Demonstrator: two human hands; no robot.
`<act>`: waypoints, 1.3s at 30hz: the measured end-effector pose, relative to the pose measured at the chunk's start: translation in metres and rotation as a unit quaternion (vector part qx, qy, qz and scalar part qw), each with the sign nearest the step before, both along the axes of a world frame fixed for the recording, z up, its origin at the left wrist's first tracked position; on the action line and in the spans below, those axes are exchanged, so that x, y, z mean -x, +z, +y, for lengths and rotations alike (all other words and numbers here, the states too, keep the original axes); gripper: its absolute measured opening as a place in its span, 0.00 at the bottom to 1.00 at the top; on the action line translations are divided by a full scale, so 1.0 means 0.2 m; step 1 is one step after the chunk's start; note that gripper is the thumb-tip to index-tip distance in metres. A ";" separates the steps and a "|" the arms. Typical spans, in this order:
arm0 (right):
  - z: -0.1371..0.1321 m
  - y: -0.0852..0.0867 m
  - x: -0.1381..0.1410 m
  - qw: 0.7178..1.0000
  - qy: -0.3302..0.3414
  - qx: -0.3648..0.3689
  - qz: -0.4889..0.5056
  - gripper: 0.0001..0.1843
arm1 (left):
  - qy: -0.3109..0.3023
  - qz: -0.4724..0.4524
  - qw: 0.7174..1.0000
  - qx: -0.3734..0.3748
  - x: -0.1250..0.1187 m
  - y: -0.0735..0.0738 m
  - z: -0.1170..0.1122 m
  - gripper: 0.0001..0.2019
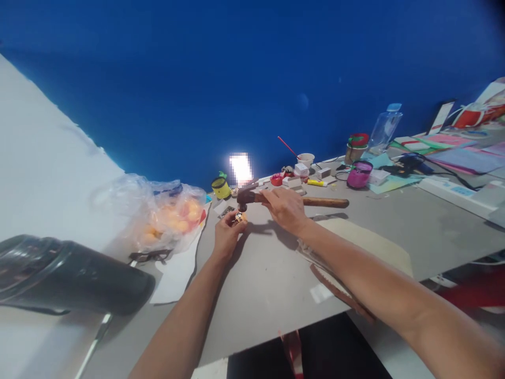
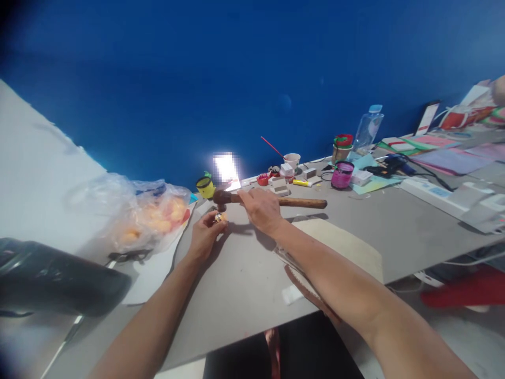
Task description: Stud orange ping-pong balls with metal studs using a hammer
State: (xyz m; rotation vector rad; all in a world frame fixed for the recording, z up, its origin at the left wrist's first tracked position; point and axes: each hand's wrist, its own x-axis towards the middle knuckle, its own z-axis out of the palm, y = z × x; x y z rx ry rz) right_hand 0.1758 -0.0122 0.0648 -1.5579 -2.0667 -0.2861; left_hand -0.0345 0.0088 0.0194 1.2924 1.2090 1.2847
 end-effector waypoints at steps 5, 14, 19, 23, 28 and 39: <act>0.00 0.01 0.00 1.000 -0.013 -0.013 0.010 0.24 | 0.012 0.005 1.000 -0.006 0.00 0.00 0.00 0.23; 0.03 0.00 -0.04 0.999 -0.036 0.003 0.028 0.20 | 0.016 0.080 0.994 -0.076 0.01 -0.02 -0.01 0.22; 0.07 -0.02 -0.09 0.990 -0.071 0.111 0.050 0.19 | 0.014 0.092 0.993 -0.066 -0.01 -0.01 -0.02 0.21; 0.10 -0.05 -0.10 0.980 -0.092 0.170 0.043 0.12 | -0.037 0.106 0.992 -0.048 -0.03 0.02 -0.05 0.17; 0.13 -0.10 -0.11 0.972 -0.110 0.204 0.037 0.14 | -0.079 0.143 0.984 -0.066 -0.05 0.04 -0.09 0.12; 0.13 -0.13 -0.09 0.983 -0.117 0.141 0.016 0.18 | -0.034 0.141 0.988 -0.056 -0.03 0.02 -0.05 0.18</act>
